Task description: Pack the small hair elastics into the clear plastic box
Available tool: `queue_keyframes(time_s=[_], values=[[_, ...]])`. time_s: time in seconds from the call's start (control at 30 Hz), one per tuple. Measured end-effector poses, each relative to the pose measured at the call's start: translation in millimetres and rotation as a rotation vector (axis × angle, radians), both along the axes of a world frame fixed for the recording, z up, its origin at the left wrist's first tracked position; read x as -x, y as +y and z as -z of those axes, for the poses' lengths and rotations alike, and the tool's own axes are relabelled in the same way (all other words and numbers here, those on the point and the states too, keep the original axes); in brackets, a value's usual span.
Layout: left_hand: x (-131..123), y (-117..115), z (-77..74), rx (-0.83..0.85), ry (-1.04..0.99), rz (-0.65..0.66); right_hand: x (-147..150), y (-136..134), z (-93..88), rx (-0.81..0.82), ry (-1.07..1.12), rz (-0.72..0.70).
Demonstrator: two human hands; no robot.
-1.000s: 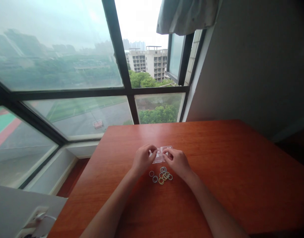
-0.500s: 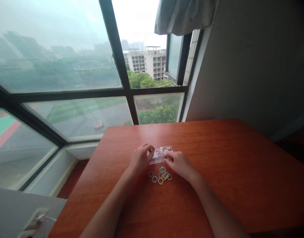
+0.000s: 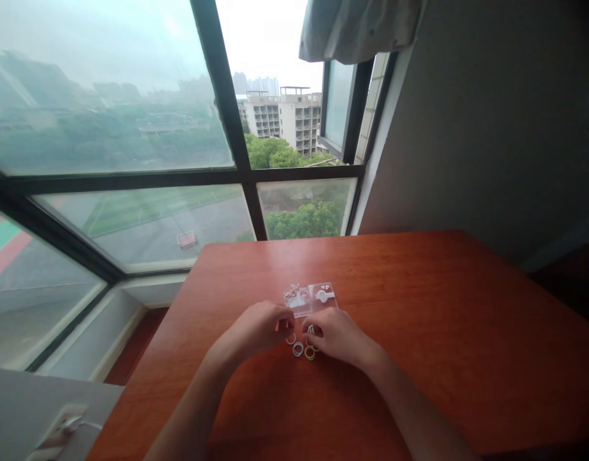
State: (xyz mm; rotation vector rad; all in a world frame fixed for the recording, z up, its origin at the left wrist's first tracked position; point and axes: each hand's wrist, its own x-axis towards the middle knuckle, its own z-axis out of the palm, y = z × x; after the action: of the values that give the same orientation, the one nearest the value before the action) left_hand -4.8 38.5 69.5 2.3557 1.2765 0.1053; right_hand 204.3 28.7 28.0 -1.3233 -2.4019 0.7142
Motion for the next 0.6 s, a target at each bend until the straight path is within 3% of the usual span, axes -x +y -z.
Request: queue_keyframes(time_s=[0.13,0.33,0.6], values=[[-3.5,-6.4,1.4,-0.014,0.111,-0.001,11.7,-4.4,-3.1,0.004,-0.057,-0.052],[-11.0,-12.3,6.0,-0.056,0.288,0.027,9.4,-2.1,-1.8,-0.001,-0.095,-0.015],[-11.3,-10.8,11.6,-0.127,0.276,0.064,5.6,-1.8,-0.9,-0.009,-0.095,-0.022]])
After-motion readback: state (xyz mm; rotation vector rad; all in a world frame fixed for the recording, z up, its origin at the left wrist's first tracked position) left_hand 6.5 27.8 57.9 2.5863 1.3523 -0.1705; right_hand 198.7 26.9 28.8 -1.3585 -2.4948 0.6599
